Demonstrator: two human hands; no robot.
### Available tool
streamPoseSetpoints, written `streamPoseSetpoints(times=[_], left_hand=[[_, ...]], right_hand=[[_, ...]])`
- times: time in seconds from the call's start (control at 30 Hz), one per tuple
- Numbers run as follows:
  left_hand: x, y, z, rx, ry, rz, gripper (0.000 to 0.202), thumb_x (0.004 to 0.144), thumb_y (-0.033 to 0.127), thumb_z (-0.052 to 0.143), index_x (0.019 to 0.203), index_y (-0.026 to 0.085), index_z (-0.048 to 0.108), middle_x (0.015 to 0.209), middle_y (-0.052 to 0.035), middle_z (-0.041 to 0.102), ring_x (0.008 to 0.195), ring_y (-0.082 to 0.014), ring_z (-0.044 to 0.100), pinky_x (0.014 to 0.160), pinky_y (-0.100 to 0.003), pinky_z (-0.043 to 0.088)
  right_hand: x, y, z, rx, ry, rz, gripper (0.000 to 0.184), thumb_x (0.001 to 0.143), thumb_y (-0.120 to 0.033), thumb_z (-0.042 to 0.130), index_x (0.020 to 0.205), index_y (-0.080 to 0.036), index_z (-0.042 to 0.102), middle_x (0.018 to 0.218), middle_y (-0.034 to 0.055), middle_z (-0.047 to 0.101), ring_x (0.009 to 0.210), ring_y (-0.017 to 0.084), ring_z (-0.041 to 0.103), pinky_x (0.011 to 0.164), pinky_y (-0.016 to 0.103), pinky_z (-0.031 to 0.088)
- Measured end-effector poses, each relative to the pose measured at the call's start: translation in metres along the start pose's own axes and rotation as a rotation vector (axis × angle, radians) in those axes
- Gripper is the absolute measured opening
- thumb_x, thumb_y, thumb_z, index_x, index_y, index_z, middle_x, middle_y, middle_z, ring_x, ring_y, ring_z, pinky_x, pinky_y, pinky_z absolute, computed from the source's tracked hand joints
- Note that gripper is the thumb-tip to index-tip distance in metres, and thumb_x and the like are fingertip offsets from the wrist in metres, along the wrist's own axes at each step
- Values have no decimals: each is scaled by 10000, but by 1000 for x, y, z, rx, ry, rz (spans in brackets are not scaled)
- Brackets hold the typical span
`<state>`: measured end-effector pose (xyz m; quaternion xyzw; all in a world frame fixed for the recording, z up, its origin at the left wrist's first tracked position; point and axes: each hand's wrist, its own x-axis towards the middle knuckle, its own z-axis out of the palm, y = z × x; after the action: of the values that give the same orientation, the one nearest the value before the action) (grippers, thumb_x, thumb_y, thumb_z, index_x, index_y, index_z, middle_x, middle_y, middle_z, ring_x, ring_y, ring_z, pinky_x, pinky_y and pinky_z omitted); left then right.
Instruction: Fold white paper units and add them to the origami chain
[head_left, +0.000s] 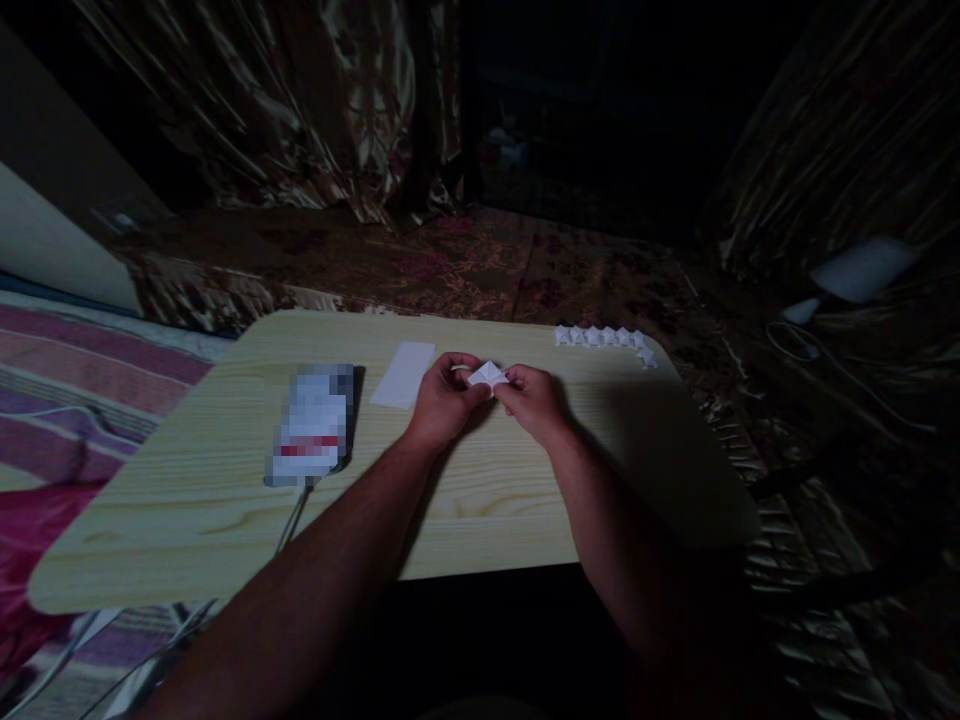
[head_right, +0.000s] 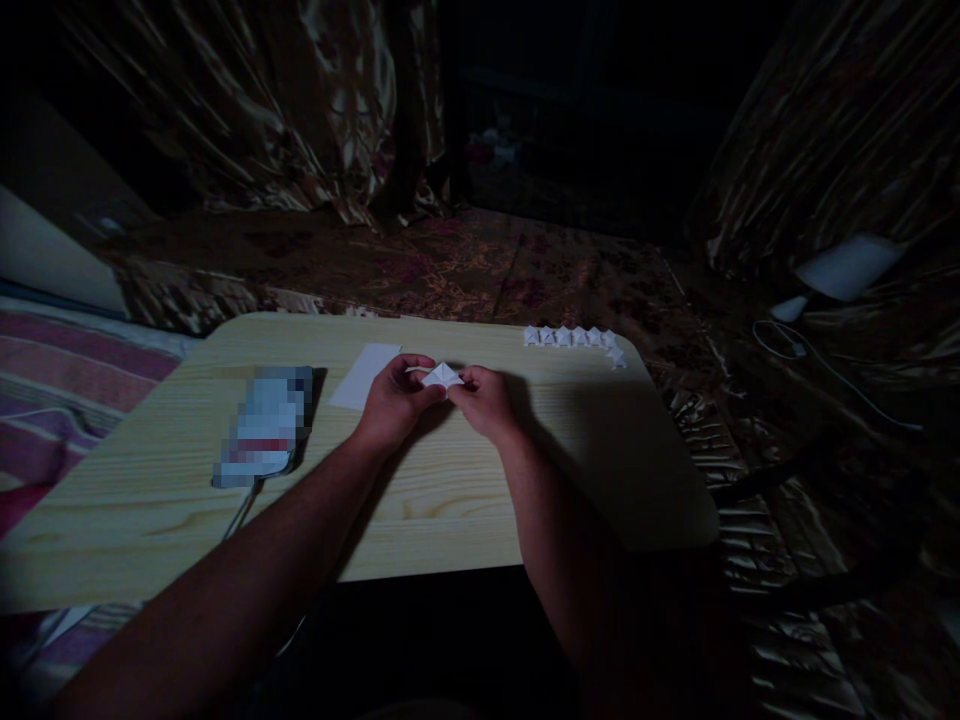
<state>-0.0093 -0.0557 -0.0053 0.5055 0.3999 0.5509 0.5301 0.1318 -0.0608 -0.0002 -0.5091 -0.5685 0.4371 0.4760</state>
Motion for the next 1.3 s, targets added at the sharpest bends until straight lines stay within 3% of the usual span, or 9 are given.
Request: streamPoseSetpoints(times=[0.27,0.8,1.13,1.3], left_hand=[[-1,1,-1,56,58,23,315,613,199,713,894,168,574,650,31,578,551,-100,521,554,-225,413],[-1,2,-3,59,30,-16,317,612,206,725,900,159,602,669,12,614,577,-114,556,576,-238,438],[0,0,-3,26,22,-41,292,610,239,736,866,144,631,734,-21,661,614,-127,587,606,-251,459],[2,-4,-5,32,-3,-53,279,626,241,727,869,138,638,754,-33,666,624,-127,588,600,-247,460]], right_hand=[[1,3,0,16,29,20,84,646,-244,541,681,-169,554,491,-65,487,447,80,406,445,203,290],[-1,2,1,-12,41,25,79,626,-247,567,616,-169,554,474,-61,494,426,77,407,412,201,277],[2,4,3,49,49,53,117,616,-256,568,701,-176,560,511,-60,528,429,82,442,419,198,327],[1,2,3,24,45,44,104,631,-255,562,689,-169,568,496,-60,512,432,77,420,414,199,296]])
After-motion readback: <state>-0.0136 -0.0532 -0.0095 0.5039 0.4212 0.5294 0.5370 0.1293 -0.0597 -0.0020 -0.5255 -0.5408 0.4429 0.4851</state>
